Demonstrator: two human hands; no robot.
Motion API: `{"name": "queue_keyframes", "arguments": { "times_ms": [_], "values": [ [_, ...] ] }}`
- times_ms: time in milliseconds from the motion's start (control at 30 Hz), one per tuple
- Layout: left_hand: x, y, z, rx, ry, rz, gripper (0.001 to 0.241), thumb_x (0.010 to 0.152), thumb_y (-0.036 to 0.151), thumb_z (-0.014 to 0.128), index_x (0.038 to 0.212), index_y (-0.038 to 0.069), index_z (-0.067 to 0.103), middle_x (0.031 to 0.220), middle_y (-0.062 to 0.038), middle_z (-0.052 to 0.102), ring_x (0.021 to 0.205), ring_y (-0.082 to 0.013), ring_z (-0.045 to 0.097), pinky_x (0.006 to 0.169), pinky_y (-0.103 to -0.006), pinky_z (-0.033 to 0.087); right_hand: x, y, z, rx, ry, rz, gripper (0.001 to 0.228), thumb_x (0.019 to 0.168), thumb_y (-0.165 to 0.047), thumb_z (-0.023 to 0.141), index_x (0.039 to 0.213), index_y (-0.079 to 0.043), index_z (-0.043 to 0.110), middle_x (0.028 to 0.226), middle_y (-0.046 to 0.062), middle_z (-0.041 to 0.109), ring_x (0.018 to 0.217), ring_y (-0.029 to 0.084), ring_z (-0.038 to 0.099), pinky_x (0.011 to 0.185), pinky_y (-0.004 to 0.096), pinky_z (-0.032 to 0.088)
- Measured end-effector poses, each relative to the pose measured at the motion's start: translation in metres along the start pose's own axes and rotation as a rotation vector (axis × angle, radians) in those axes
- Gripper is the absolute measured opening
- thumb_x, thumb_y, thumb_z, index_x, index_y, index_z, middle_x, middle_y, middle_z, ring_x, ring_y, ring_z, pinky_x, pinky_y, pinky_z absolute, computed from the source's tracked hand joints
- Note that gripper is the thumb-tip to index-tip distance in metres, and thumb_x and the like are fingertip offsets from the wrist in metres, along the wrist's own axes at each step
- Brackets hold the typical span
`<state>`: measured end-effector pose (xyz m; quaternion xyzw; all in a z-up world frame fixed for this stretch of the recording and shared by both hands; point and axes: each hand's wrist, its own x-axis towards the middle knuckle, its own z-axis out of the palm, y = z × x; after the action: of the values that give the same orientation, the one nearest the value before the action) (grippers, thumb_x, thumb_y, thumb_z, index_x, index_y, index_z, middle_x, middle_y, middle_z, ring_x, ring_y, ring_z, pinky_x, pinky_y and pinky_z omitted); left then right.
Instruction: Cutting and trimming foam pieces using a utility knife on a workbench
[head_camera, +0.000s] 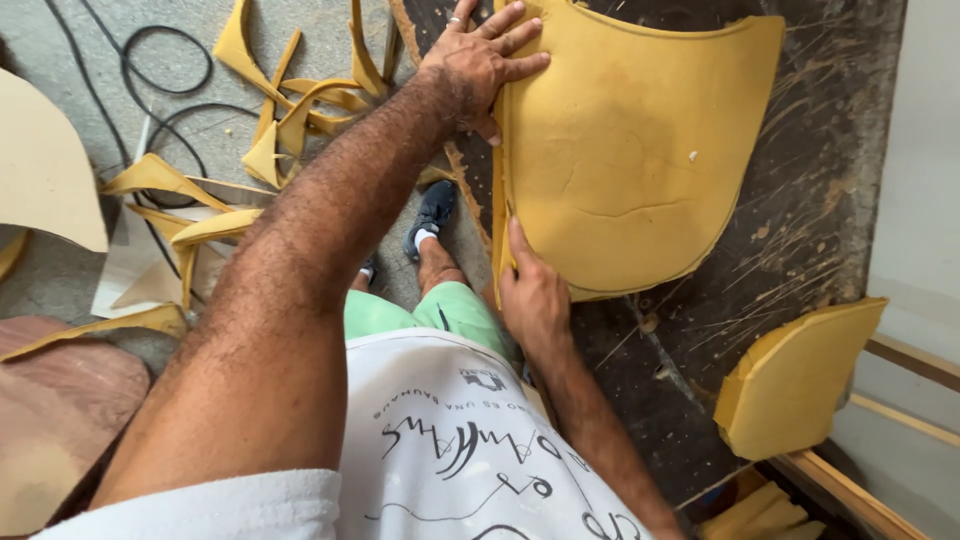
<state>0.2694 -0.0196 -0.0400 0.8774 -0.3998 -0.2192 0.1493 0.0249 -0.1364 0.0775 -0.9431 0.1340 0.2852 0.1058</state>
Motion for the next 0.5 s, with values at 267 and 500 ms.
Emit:
{"name": "queue_keyframes", "arguments": {
  "times_ms": [267,500],
  "values": [
    [0.006,0.0,0.002,0.081,-0.038,-0.012,0.134,0.052,0.074,0.082,0.163,0.04,0.016,0.174,0.0,0.005,0.159,-0.024,-0.005,0.119,-0.0684,-0.006,0.015,0.0,-0.031,0.207,0.173,-0.267,0.063,0.098,-0.02,0.053,0.159,-0.018,0.037,0.121,0.021,0.073,0.087,0.041,0.069,0.078,0.048,0.052],
    [0.003,0.003,0.001,0.078,-0.059,-0.027,0.133,0.052,0.071,0.084,0.163,0.041,0.017,0.174,0.002,0.003,0.159,-0.0224,-0.008,0.119,-0.0677,-0.008,0.111,0.001,0.012,0.117,0.359,-0.292,0.077,0.093,-0.014,0.066,0.16,-0.028,0.033,0.107,0.027,0.074,0.081,0.045,0.071,0.077,0.054,0.057]
  ]
}}
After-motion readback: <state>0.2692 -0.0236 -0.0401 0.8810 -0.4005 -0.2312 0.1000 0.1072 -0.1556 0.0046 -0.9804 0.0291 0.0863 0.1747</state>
